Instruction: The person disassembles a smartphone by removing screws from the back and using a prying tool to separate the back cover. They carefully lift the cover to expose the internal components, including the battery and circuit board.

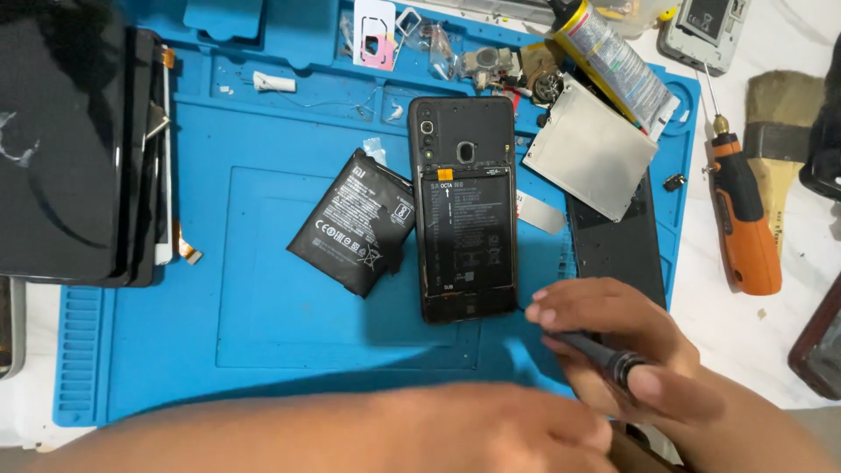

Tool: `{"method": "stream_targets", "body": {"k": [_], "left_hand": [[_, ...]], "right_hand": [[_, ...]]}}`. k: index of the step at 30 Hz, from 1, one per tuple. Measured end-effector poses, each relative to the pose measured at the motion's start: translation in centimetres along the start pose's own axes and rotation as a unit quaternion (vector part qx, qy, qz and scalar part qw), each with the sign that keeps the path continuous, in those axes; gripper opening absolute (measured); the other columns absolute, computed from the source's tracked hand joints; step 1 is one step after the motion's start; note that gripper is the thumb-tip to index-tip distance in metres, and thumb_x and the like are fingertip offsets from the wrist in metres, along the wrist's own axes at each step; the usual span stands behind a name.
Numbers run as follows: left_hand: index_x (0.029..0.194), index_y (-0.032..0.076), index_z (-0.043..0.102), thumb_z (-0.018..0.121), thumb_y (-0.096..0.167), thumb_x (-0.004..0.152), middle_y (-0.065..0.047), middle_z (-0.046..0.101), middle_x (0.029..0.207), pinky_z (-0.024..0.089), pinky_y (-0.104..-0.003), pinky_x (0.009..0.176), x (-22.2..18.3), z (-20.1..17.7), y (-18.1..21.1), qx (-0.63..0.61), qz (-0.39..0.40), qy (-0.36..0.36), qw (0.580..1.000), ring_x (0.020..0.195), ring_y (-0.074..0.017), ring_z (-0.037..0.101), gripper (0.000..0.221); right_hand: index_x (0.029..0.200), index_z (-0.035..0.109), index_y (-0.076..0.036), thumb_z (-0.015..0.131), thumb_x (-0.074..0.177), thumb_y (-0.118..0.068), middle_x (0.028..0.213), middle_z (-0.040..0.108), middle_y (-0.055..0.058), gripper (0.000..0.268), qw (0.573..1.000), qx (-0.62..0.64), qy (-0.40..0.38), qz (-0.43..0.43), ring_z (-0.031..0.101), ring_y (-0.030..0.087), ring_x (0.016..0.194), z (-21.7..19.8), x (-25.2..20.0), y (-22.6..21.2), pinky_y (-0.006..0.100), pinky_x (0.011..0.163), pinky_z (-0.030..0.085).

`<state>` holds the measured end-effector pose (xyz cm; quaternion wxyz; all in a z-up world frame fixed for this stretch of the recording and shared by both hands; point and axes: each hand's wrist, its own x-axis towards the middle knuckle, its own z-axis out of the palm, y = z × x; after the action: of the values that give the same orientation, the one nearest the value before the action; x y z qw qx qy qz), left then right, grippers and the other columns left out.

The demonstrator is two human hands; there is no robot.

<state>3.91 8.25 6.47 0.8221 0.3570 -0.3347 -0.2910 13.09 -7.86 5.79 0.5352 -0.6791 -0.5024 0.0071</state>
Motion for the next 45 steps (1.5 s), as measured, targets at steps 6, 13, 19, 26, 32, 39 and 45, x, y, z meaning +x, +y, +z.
{"method": "stream_targets", "body": {"k": [6,13,19,26,32,39,45], "left_hand": [[0.088,0.011,0.050,0.038,0.012,0.107,-0.006,0.052,0.085,0.037,-0.043,0.071,0.2,-4.7,8.8,0.648,0.232,0.219,0.692,0.065,-0.0298,0.041,0.023],[0.087,0.014,0.072,0.069,0.008,0.079,-0.002,0.062,0.094,0.026,-0.069,0.113,-0.4,-8.0,9.0,0.719,0.067,0.156,0.674,0.099,-0.0317,0.064,0.011],[0.081,0.021,0.079,0.067,0.013,0.085,-0.006,0.067,0.112,0.009,-0.081,0.113,-0.4,-8.3,8.9,0.726,0.008,0.107,0.680,0.130,-0.0379,0.055,0.014],[0.080,0.020,0.081,0.071,0.014,0.084,-0.010,0.065,0.118,0.003,-0.082,0.114,-0.2,-8.3,8.3,0.721,-0.016,0.102,0.685,0.136,-0.0385,0.048,0.013],[0.079,0.017,0.081,0.080,0.020,0.079,-0.011,0.064,0.120,0.006,-0.084,0.111,-0.3,-8.4,7.8,0.725,-0.015,0.101,0.681,0.135,-0.0390,0.047,0.002],[0.083,0.022,0.082,0.070,0.021,0.088,-0.006,0.066,0.119,0.003,-0.081,0.112,-0.1,-8.2,7.9,0.726,-0.030,0.132,0.675,0.134,-0.0382,0.047,0.013],[0.076,0.021,0.082,0.074,0.023,0.086,-0.007,0.066,0.117,0.004,-0.083,0.112,0.0,-7.9,8.3,0.727,-0.029,0.124,0.674,0.131,-0.0399,0.048,0.013]], "right_hand": [[0.119,0.058,-0.004,0.058,0.093,-0.015,0.092,0.054,0.009,0.028,0.973,0.205,0.060,0.084,0.048,0.015,0.074,-2.3,-0.5,1.9,0.034,0.068,0.040],[0.156,0.023,-0.030,0.068,0.092,0.008,0.118,0.059,0.027,0.087,0.987,-0.026,-0.094,-0.128,0.074,0.035,0.098,-3.4,3.4,0.1,0.042,0.088,0.067],[0.157,0.024,-0.023,0.063,0.097,0.006,0.114,0.063,0.032,0.078,0.988,-0.005,-0.082,-0.131,0.075,0.036,0.100,-2.9,3.7,-0.2,0.038,0.085,0.068],[0.153,0.027,-0.020,0.059,0.099,0.011,0.110,0.062,0.026,0.070,0.989,0.022,-0.057,-0.137,0.075,0.034,0.096,-2.4,3.9,0.5,0.038,0.083,0.067],[0.141,0.026,-0.021,0.069,0.091,0.014,0.107,0.060,0.025,0.075,0.983,-0.022,-0.063,-0.168,0.073,0.032,0.086,-2.7,4.2,0.1,0.035,0.076,0.067],[0.156,0.022,-0.021,0.075,0.090,0.000,0.113,0.056,0.036,0.087,0.975,0.038,-0.104,-0.193,0.073,0.043,0.100,-2.6,4.5,0.8,0.048,0.089,0.071],[0.151,0.023,-0.021,0.051,0.095,0.014,0.111,0.058,0.039,0.072,0.975,0.071,-0.114,-0.176,0.078,0.042,0.091,-2.7,4.1,0.9,0.044,0.081,0.073]]}}
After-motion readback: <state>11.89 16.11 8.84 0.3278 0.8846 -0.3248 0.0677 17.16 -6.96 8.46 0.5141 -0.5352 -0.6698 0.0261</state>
